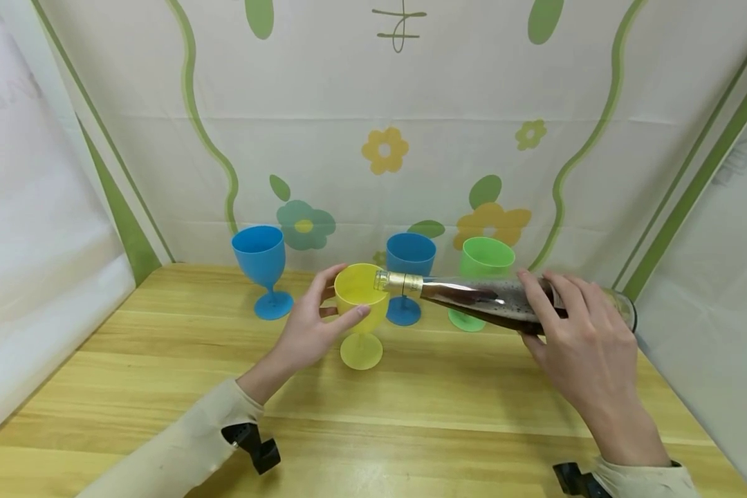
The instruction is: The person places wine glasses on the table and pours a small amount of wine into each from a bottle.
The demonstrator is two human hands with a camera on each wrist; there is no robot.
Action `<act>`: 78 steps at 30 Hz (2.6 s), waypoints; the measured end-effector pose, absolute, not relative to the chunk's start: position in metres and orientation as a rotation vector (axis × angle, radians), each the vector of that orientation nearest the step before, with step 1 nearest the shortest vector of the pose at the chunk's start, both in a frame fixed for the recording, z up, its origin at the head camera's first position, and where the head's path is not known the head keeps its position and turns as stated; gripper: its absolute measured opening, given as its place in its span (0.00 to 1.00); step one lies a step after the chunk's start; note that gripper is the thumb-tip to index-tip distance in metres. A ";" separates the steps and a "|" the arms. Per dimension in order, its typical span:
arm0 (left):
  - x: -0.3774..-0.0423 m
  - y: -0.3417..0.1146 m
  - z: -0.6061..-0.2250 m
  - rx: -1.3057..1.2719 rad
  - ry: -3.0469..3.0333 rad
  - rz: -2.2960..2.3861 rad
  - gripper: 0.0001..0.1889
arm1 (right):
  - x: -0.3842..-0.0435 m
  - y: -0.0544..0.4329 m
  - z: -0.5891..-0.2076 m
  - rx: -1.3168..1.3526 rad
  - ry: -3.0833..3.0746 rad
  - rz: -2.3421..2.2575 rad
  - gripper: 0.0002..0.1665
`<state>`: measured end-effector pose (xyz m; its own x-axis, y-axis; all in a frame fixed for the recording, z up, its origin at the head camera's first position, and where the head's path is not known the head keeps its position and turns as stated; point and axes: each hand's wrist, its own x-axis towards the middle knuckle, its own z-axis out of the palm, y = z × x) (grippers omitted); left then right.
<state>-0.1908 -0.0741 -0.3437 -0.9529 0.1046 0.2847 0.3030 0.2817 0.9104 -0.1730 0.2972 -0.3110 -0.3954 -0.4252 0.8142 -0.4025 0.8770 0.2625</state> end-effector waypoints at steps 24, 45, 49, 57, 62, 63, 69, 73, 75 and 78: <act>-0.191 -0.073 -0.344 -0.387 -2.372 -1.743 0.44 | -0.173 0.298 -0.310 0.610 -2.015 -0.032 0.57; -0.190 -0.074 -0.343 -0.386 -2.370 -1.754 0.43 | -0.173 0.296 -0.308 0.619 -1.989 -0.025 0.56; -0.191 -0.074 -0.343 -0.386 -2.371 -1.752 0.43 | -0.173 0.295 -0.307 0.622 -1.983 -0.028 0.55; -0.192 -0.075 -0.344 -0.385 -2.373 -1.752 0.43 | -0.172 0.296 -0.306 0.614 -1.997 -0.058 0.57; -0.192 -0.075 -0.344 -0.384 -2.374 -1.748 0.43 | -0.172 0.296 -0.306 0.615 -1.992 -0.063 0.57; -0.192 -0.075 -0.344 -0.385 -2.373 -1.747 0.43 | -0.172 0.296 -0.306 0.614 -1.993 -0.067 0.57; -0.191 -0.075 -0.344 -0.387 -2.371 -1.743 0.43 | -0.172 0.296 -0.305 0.611 -1.998 -0.074 0.59; -0.192 -0.075 -0.344 -0.395 -2.363 -1.745 0.43 | -0.171 0.296 -0.304 0.610 -2.007 -0.075 0.60; -0.192 -0.075 -0.344 -0.400 -2.360 -1.748 0.43 | -0.171 0.296 -0.304 0.608 -2.010 -0.075 0.61; -0.192 -0.075 -0.345 -0.405 -2.357 -1.753 0.43 | -0.171 0.296 -0.305 0.606 -2.012 -0.075 0.61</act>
<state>-0.1923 -0.0746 -0.3448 -0.9475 0.1120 0.2995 0.3191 0.2692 0.9087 -0.1708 0.2958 -0.3046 -0.3820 -0.4465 0.8092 -0.3848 0.8729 0.3000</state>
